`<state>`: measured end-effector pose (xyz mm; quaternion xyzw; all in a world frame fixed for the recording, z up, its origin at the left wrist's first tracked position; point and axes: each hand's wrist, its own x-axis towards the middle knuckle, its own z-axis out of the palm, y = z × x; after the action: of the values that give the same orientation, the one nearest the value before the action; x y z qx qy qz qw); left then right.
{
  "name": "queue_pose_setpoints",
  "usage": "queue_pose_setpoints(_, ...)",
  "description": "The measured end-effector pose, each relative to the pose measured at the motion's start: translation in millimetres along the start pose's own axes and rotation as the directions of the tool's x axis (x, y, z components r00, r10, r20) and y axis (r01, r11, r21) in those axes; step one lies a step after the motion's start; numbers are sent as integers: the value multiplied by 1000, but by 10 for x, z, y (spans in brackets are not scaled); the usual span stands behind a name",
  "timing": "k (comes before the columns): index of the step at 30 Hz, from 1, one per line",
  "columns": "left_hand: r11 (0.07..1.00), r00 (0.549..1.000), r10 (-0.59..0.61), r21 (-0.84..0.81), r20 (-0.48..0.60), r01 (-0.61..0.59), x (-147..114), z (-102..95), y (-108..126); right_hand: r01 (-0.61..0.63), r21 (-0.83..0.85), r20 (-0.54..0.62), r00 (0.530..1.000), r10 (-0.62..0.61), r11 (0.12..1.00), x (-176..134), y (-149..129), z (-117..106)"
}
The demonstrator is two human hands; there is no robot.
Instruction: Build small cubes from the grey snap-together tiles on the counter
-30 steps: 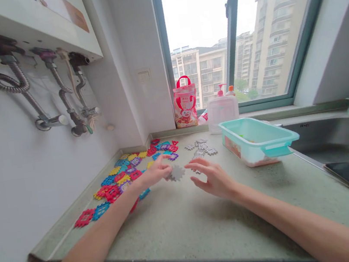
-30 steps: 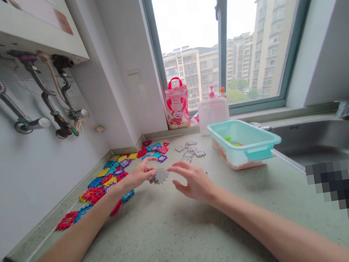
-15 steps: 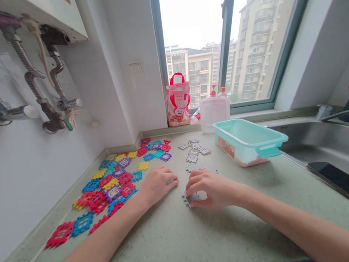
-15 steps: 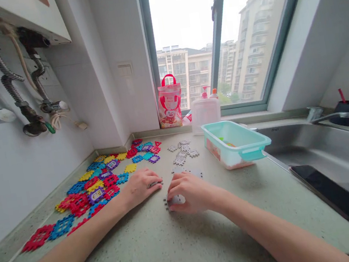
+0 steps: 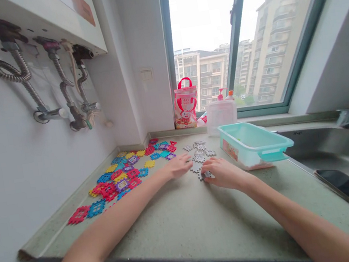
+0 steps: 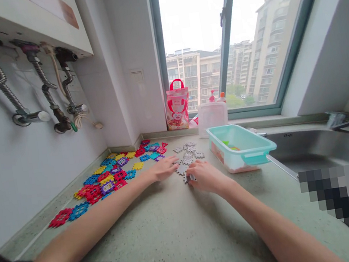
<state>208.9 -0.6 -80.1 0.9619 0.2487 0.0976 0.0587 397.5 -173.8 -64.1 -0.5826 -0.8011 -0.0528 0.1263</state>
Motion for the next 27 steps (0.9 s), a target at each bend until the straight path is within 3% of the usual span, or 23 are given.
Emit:
queue_pose_setpoints(5,969,966,-233,53,-110,240,402,-77,-514,-29,-49,-39,999,28,998,11,77,35)
queue_pose_setpoints(10,928,933,-354,101,-71,359,448,-78,-890,3,-47,-41,999,-5,999,23,102,43)
queue_pose_setpoints(15,926,935,-344,135,-91,354,60,-78,-966,42,-27,-64,997,-44,999,30,104,71)
queue_pose_setpoints(21,921,927,-351,133,-131,367,-545,-218,-963,97,-23,-50,994,-98,995,35,45,98)
queue_pose_setpoints(27,916,917,-331,157,-223,369,-696,-360,-1056,109,2,-33,994,-109,994,46,23,113)
